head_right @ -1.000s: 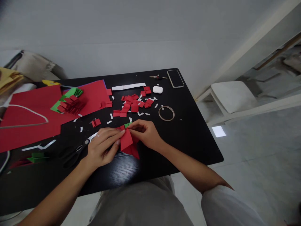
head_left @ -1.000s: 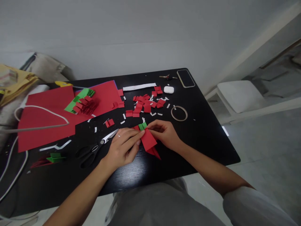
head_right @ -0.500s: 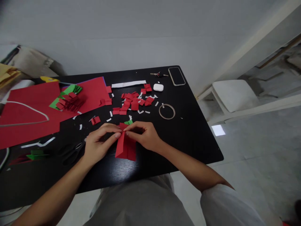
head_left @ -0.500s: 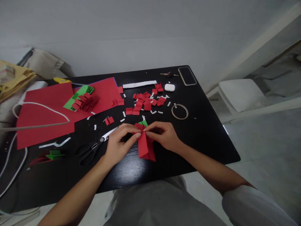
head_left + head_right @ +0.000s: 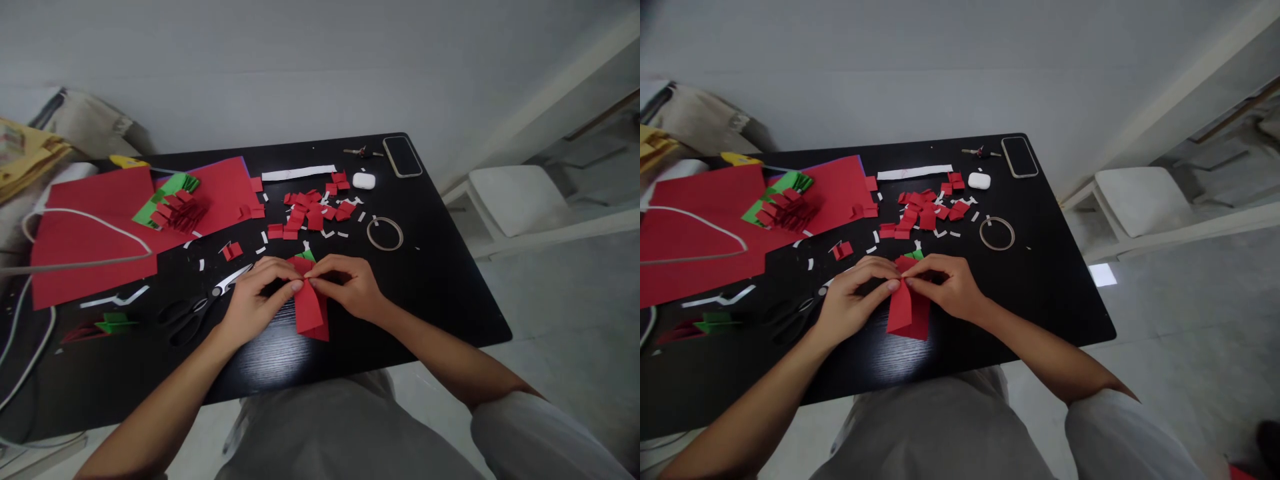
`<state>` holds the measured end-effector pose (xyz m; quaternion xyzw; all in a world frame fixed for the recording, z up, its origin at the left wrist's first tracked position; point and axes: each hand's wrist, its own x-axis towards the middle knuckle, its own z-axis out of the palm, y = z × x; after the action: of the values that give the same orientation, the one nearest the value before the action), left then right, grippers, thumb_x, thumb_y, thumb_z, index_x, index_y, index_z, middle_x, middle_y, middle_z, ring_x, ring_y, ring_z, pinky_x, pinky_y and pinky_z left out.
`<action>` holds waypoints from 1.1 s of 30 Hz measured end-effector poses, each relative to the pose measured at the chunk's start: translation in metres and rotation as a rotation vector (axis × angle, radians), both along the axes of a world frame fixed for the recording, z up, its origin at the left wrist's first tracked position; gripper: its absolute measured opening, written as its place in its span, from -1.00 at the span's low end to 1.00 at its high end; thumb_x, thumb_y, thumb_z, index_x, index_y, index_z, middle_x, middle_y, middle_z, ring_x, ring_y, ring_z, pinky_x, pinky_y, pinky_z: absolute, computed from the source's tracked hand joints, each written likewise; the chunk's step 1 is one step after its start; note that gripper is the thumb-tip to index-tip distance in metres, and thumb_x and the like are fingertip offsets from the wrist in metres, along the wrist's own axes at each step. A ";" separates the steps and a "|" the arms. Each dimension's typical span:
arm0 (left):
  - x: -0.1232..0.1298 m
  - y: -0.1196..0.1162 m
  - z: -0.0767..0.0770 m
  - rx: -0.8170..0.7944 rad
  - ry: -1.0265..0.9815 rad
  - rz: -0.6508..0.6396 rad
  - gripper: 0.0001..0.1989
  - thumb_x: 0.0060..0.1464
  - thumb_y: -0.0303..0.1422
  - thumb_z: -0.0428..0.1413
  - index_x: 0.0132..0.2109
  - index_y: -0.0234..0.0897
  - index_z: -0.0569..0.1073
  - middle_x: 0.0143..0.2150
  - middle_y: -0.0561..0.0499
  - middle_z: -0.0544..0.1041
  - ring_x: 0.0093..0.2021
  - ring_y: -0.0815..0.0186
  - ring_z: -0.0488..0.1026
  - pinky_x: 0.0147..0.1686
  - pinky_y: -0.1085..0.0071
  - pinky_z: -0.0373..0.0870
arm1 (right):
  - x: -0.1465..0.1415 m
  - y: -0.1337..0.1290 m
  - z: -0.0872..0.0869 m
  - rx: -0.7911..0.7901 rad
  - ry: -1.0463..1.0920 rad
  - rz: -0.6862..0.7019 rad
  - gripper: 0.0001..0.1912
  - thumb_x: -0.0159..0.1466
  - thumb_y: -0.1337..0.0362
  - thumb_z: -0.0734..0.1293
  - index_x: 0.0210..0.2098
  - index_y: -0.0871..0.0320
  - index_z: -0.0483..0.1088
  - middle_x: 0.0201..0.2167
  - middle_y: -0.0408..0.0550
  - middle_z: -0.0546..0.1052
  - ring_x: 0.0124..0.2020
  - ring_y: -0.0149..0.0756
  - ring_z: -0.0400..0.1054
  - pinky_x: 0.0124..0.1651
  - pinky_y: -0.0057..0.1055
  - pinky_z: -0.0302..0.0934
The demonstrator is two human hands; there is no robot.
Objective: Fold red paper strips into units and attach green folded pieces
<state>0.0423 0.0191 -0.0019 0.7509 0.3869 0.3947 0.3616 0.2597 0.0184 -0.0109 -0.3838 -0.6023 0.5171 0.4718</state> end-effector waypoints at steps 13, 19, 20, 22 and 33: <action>-0.014 0.002 0.000 -0.246 -0.082 -0.231 -0.45 0.27 -0.37 0.12 0.36 -0.19 0.29 0.03 -0.06 0.57 0.06 0.17 0.51 0.14 0.21 0.38 | -0.001 0.010 -0.007 -0.543 0.209 0.036 -0.63 -0.01 0.21 0.68 -0.28 0.13 0.55 -0.37 -0.18 0.66 -0.32 -0.39 0.56 -0.17 -0.45 0.40; -0.012 0.001 0.004 -0.185 0.177 -0.272 -0.34 0.07 -0.47 0.28 0.30 -0.12 0.34 -0.03 0.02 0.58 -0.01 0.21 0.56 0.03 0.29 0.45 | -0.004 0.007 -0.005 -0.511 0.218 0.061 -0.53 -0.08 0.22 0.71 -0.33 0.13 0.43 -0.37 -0.19 0.62 -0.33 -0.38 0.55 -0.19 -0.43 0.41; -0.012 0.002 0.004 -0.158 0.189 -0.266 -0.40 0.06 -0.46 0.31 0.25 -0.13 0.39 -0.03 0.02 0.59 -0.01 0.21 0.56 0.01 0.31 0.46 | -0.004 0.007 -0.005 -0.496 0.213 0.073 -0.53 -0.08 0.22 0.71 -0.33 0.13 0.43 -0.37 -0.20 0.61 -0.33 -0.38 0.54 -0.19 -0.42 0.41; -0.012 0.003 0.003 -0.088 0.182 -0.253 -0.52 0.10 -0.43 0.32 0.15 -0.15 0.45 -0.07 0.02 0.61 -0.03 0.23 0.57 -0.01 0.34 0.47 | -0.003 0.007 -0.003 -0.475 0.193 0.100 -0.56 -0.05 0.19 0.69 -0.34 0.13 0.44 -0.38 -0.20 0.59 -0.35 -0.38 0.53 -0.21 -0.42 0.41; -0.013 0.006 0.006 0.094 0.086 -0.170 -0.79 0.20 -0.44 0.30 -0.01 -0.21 0.56 -0.25 0.04 0.64 -0.21 0.36 0.60 -0.14 0.47 0.50 | 0.007 0.010 0.002 -0.418 0.175 0.304 -0.76 0.17 0.27 0.57 -0.20 0.15 0.53 -0.24 -0.11 0.63 -0.18 -0.33 0.54 0.00 -0.35 0.38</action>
<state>0.0291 0.0253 0.0043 0.8132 0.3182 0.3478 0.3412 0.2666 0.0287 -0.0084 -0.3319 -0.4899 0.7263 0.3497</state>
